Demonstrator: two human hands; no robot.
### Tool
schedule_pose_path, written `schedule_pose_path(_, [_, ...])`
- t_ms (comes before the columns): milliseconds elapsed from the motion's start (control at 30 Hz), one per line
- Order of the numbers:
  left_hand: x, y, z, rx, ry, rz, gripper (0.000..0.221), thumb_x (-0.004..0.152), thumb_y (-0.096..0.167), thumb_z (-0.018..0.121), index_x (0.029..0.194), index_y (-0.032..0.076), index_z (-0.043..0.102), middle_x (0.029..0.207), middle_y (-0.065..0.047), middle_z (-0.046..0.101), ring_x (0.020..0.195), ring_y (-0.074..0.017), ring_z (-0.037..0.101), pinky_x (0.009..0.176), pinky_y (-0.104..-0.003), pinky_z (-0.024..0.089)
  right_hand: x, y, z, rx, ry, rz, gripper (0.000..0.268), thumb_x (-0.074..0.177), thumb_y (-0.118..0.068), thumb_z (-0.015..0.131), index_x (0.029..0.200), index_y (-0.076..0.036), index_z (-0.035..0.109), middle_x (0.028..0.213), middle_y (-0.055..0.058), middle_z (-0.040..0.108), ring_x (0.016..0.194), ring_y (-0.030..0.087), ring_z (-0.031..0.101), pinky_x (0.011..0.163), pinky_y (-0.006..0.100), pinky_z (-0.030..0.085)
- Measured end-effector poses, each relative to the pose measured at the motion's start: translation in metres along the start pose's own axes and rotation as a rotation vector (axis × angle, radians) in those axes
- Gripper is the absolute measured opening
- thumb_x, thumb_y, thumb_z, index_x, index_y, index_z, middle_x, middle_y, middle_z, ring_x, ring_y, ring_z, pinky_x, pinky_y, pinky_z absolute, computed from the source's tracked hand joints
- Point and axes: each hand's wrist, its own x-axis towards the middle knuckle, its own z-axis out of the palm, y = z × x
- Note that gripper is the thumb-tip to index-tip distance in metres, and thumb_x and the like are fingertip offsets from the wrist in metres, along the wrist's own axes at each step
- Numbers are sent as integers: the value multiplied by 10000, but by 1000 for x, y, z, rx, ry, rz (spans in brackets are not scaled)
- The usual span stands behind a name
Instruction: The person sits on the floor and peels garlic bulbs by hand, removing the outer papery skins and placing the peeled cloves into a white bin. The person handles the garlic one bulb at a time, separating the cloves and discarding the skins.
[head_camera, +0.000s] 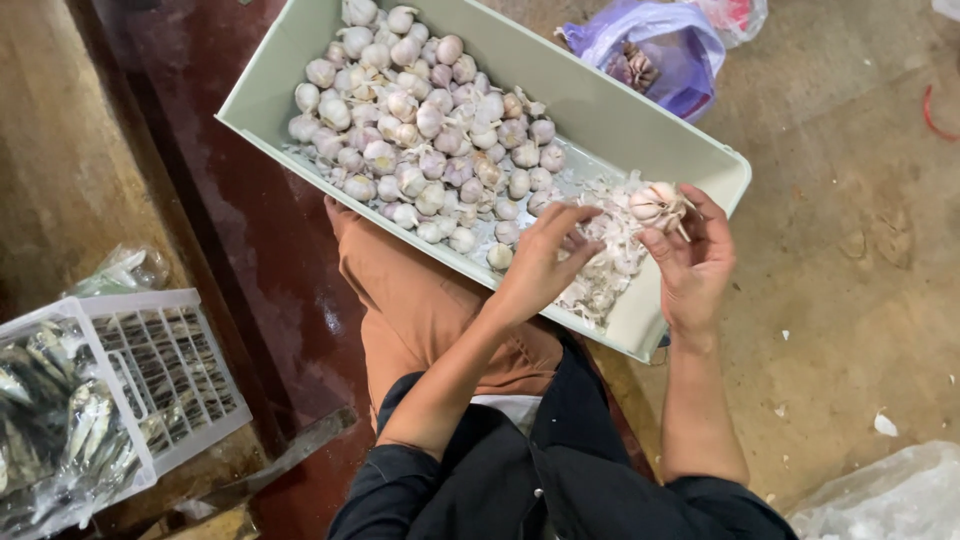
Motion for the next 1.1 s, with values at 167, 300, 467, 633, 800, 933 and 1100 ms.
schedule_pose_path(167, [13, 22, 9, -69, 128, 149, 321, 762, 104, 728, 1063, 92, 618, 949, -61, 562, 733, -190, 632, 649, -263, 542, -5, -6, 0, -162, -17, -87, 503, 745, 92, 705, 1190, 9, 484, 1118, 135, 540, 1001, 229, 584, 833, 322, 541])
schedule_pose_path(300, [16, 27, 18, -103, 212, 264, 182, 777, 75, 704, 950, 93, 650, 874, -26, 555, 703, -141, 602, 635, -226, 523, -11, -29, 23, -439, 21, -316, 394, 741, 89, 760, 1085, 88, 568, 1024, 188, 554, 845, 292, 631, 688, 358, 545])
schedule_pose_path(467, [9, 15, 22, 27, 192, 406, 104, 809, 69, 655, 907, 103, 646, 853, -25, 568, 726, -204, 592, 655, -294, 511, -10, -27, 20, -494, 25, -369, 427, 697, 95, 798, 1072, 105, 594, 970, 195, 565, 791, 297, 632, 661, 378, 555])
schedule_pose_path(633, [-13, -5, 27, 115, 158, 497, 64, 824, 80, 630, 886, 95, 635, 813, -52, 564, 703, -248, 581, 640, -339, 485, 27, -4, 7, -556, 60, -432, 408, 735, 72, 798, 1076, 122, 580, 943, 237, 561, 783, 333, 618, 659, 411, 543])
schedule_pose_path(800, [-24, 10, -9, 57, 164, 317, 114, 793, 0, 651, 868, 81, 623, 761, -29, 575, 656, -208, 588, 608, -284, 502, 132, 37, -23, -705, -51, -231, 310, 848, 12, 723, 1108, 69, 564, 938, 230, 591, 841, 333, 620, 683, 381, 519])
schedule_pose_path(933, [-25, 25, -33, 104, 89, 314, 61, 858, -47, 576, 894, -4, 553, 820, -110, 534, 700, -201, 541, 650, -281, 464, 228, 107, -53, -880, -140, -80, 361, 723, -196, 760, 1025, -45, 634, 879, 74, 662, 759, 114, 618, 656, 243, 488])
schedule_pose_path(1100, [-33, 0, -63, 283, 188, 216, 73, 829, -63, 582, 879, -10, 585, 811, -110, 597, 742, -186, 571, 679, -238, 517, 222, 93, -24, -829, -278, -319, 288, 862, -66, 665, 1114, 52, 589, 1044, 172, 623, 816, 207, 644, 689, 288, 511])
